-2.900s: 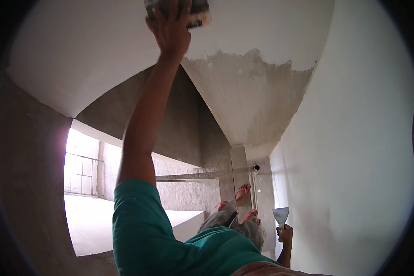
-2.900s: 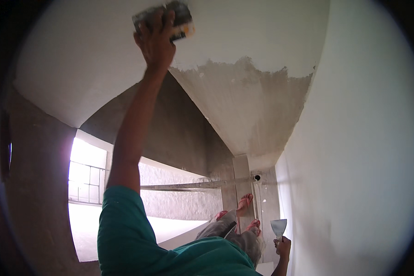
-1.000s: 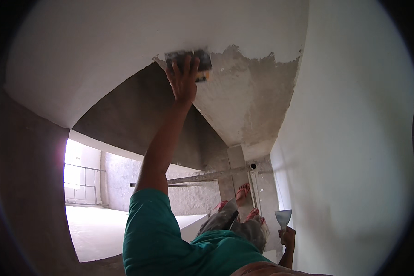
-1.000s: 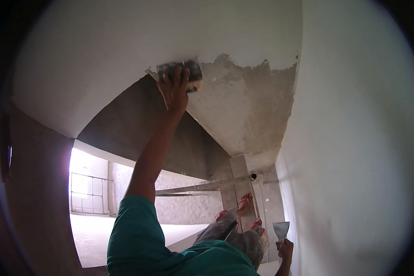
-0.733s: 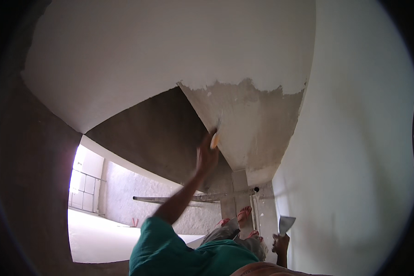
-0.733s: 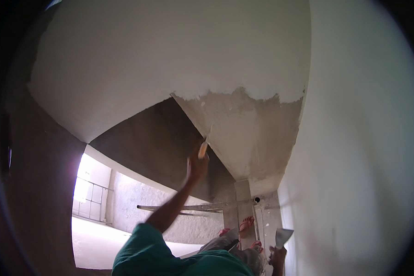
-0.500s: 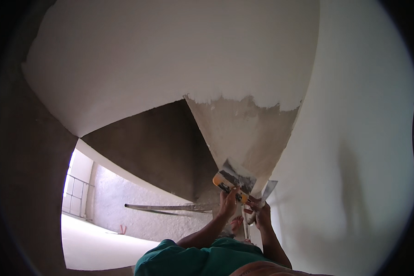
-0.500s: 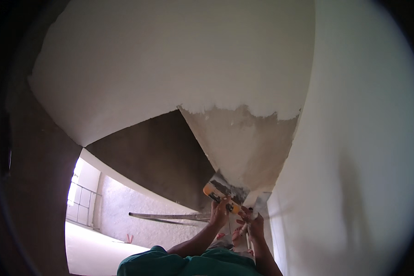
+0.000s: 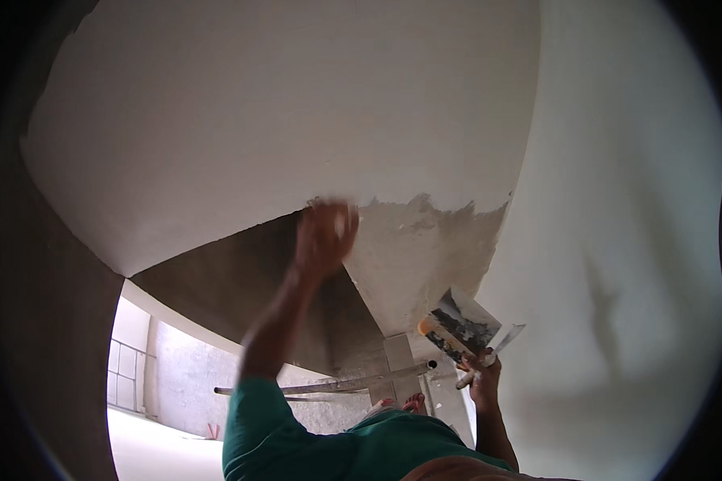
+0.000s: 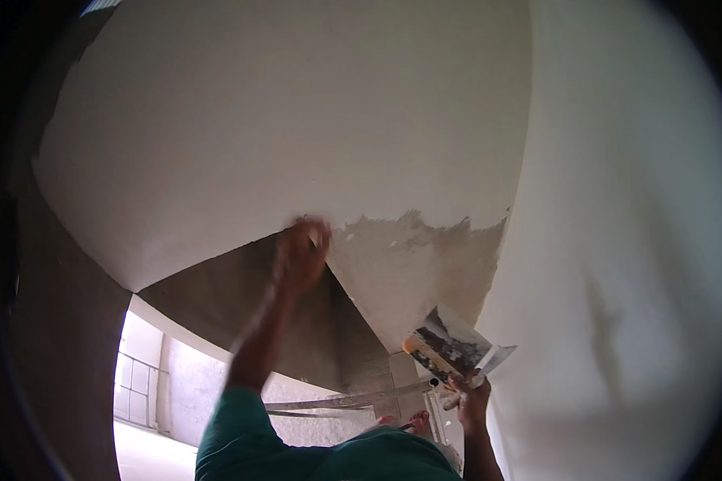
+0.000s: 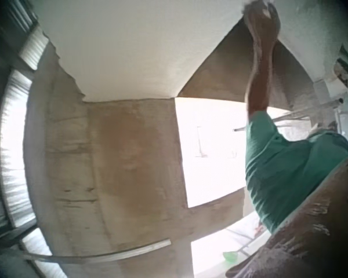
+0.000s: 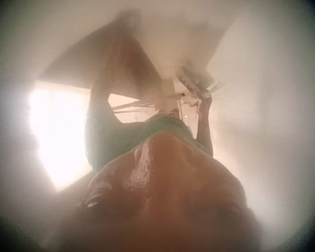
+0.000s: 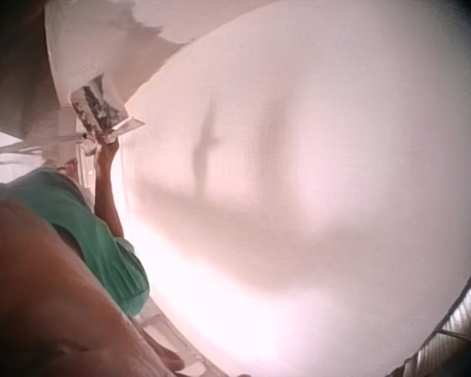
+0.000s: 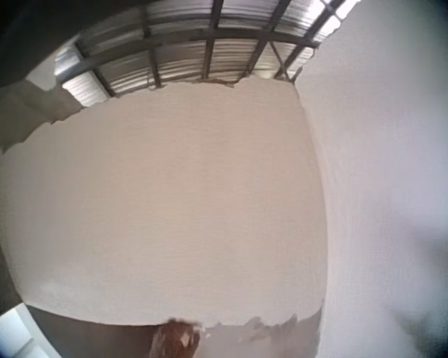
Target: The person applies plaster to a ceiling using a trowel and hawk. They repeatedly scoop plaster from the hawk and spread it across the ceiling surface, smoothing the material with the trowel.
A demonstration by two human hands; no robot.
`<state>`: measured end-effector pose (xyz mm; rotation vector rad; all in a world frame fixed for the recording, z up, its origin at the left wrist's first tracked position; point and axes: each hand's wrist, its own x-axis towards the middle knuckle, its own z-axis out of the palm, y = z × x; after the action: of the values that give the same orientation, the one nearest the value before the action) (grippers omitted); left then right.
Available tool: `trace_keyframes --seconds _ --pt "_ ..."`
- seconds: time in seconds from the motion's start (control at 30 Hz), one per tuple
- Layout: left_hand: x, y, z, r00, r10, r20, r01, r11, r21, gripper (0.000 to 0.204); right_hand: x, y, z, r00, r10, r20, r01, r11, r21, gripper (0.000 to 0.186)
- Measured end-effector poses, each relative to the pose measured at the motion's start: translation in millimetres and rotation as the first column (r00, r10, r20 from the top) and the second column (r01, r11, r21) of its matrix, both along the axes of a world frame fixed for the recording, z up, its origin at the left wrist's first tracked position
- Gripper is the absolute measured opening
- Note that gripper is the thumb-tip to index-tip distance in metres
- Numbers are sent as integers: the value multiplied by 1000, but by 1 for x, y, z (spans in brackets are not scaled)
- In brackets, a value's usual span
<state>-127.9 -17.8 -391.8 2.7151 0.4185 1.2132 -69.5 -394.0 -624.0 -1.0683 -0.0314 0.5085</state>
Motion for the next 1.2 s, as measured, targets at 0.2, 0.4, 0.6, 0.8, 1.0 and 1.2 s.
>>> trace_keyframes --seconds 0.2,0.4,0.6,0.8,1.0,1.2 --pt "111 20 220 944 258 205 -329 677 658 55 -17 -8 -18 994 -83 -65 86 995 48 27" --pt "144 47 227 891 398 217 -439 637 634 57 -29 -12 -35 981 -114 -154 114 993 -8 26" --pt "144 61 223 892 397 216 -435 624 650 57 -21 -13 -25 983 -130 -133 126 991 -41 25" --pt "132 64 230 895 382 231 -427 582 692 57 -21 -9 -24 983 -143 -119 144 990 2 26" --pt "122 43 216 987 103 122 -150 862 484 41 -20 -6 -18 988 -101 -114 100 995 -13 25" --pt "60 18 -52 961 -275 16 223 741 -634 43 -18 -20 -39 981 -142 -135 137 990 -41 25"
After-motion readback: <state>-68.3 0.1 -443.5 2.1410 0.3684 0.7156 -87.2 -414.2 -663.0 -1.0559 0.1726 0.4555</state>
